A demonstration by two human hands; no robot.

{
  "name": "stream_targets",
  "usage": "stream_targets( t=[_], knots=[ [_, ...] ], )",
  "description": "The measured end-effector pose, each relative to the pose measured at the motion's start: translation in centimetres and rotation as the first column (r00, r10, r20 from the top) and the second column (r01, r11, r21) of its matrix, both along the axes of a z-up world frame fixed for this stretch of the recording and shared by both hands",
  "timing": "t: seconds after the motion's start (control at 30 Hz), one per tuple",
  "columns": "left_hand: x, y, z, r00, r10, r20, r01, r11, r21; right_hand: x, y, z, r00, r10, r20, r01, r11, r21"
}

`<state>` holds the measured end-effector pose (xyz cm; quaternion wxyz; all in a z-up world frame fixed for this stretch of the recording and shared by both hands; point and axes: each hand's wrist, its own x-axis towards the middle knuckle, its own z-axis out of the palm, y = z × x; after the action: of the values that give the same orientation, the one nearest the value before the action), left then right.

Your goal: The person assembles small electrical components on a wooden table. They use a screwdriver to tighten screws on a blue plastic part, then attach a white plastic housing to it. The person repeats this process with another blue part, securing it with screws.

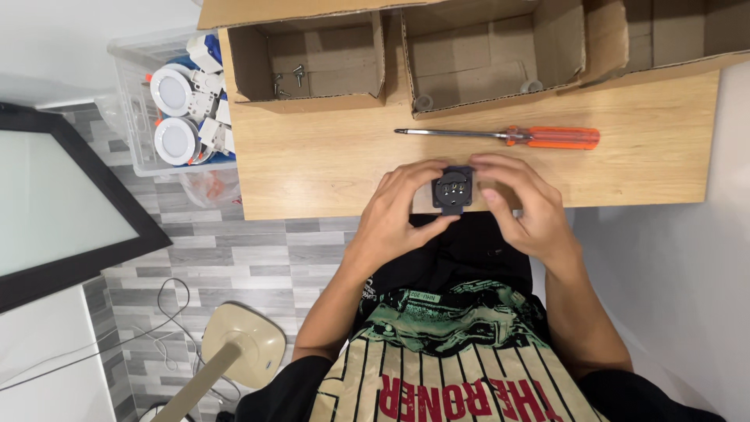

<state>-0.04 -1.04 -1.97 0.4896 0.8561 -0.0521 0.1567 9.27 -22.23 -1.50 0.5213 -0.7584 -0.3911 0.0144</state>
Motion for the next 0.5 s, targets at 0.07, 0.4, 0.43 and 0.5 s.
stream_targets(
  t=[0.07, 0.4, 0.43, 0.5],
  knots=[
    [-0.1, -0.1, -0.3, 0.999, 0.046, 0.011, -0.045, 0.998, -0.042, 0.0, 0.3, 0.2, 0.996, -0.068, -0.062, 0.068, 0.998, 0.001],
    [-0.2, -0.3, -0.1, 0.994, 0.086, 0.069, -0.081, 0.994, -0.067, -0.2, 1.2, 1.1, 0.999, -0.037, -0.032, 0.038, 0.999, 0.013],
    [-0.2, -0.3, -0.1, 0.994, 0.086, 0.069, -0.081, 0.994, -0.07, -0.2, 1.2, 1.0, 0.999, -0.045, -0.022, 0.045, 0.999, 0.002],
    [-0.1, -0.3, 0.1, 0.993, 0.083, 0.079, -0.077, 0.994, -0.073, -0.2, 1.2, 1.2, 0.998, -0.056, 0.0, 0.056, 0.998, -0.008]
  ],
)
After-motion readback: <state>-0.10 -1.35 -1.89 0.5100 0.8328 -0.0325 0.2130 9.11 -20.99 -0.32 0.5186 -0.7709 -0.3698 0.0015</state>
